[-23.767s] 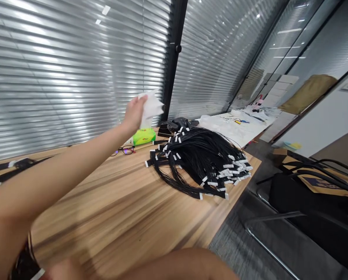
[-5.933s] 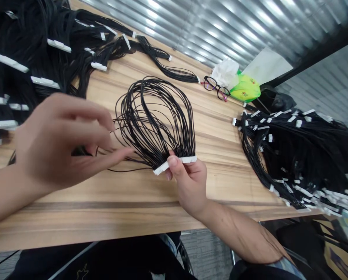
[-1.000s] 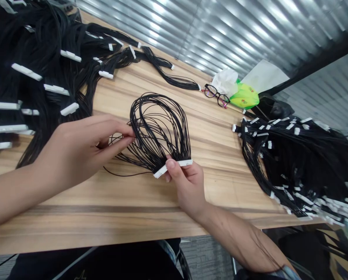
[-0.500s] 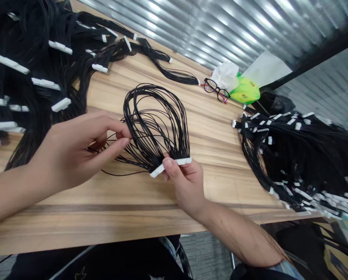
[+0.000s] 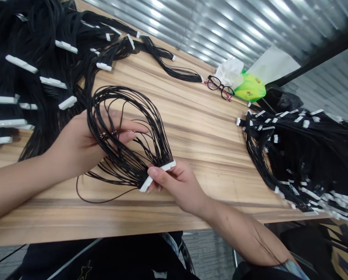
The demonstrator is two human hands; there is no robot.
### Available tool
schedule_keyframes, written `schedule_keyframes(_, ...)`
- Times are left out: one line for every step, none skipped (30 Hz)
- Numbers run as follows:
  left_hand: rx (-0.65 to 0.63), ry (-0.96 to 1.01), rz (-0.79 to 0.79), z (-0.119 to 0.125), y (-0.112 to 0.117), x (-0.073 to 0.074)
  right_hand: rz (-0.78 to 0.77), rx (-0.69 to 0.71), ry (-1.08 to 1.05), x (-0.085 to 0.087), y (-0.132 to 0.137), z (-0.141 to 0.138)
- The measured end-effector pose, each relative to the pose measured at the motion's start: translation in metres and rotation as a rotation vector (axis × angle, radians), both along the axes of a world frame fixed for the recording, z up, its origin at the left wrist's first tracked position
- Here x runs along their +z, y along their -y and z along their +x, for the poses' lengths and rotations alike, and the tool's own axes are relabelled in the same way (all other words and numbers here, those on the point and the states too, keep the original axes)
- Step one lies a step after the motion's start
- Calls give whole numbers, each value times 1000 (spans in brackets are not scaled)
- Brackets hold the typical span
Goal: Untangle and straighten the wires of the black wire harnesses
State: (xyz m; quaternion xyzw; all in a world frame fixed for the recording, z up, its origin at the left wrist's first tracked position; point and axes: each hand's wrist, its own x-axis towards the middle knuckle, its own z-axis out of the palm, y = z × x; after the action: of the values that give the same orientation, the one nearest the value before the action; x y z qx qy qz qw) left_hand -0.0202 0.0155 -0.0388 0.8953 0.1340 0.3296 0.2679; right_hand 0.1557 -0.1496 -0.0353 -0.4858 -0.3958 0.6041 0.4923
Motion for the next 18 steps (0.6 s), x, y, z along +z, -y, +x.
schedule_keyframes(-29,-8,26,1,-2,-1,-13,15,-21,1,-1,0)
schedule_keyframes(-59,-10,62,3,-4,-2,-29,34,-40,1,-1,0)
schedule_keyframes(-93,-3,103,4,-6,-4,-47,53,-58,1,-2,0)
schedule_keyframes(-124,8,134,6,-6,-5,-65,75,-75,2,-2,0)
schedule_keyframes(-157,20,152,7,-7,-5,-81,95,-90,2,-2,-1)
schedule_keyframes(-188,31,158,8,-6,-5,-91,110,-101,3,-2,-1)
schedule_keyframes(-211,38,154,8,-6,-5,-95,120,-108,3,-1,0)
schedule_keyframes(-224,42,152,8,-4,-4,-96,125,-113,3,-1,0)
schedule_keyframes(-231,43,150,7,-3,-4,-96,127,-117,4,-1,0)
schedule_keyframes(-232,41,148,7,-2,-3,-97,132,-122,4,0,0)
schedule_keyframes(-235,39,145,7,-2,-3,-101,137,-127,4,0,0)
schedule_keyframes(-241,34,141,7,-1,-4,-113,145,-130,4,1,0)
schedule_keyframes(-251,30,138,7,-1,-5,-133,151,-134,4,1,0)
schedule_keyframes(-263,25,138,7,-1,-7,-156,157,-138,4,1,0)
schedule_keyframes(-276,23,141,8,0,-9,-181,160,-144,4,2,0)
schedule_keyframes(-286,22,146,9,0,-10,-204,163,-152,4,2,-1)
schedule_keyframes(-293,24,150,10,0,-12,-219,162,-160,4,2,-1)
schedule_keyframes(-296,28,153,10,0,-12,-221,158,-166,4,2,-1)
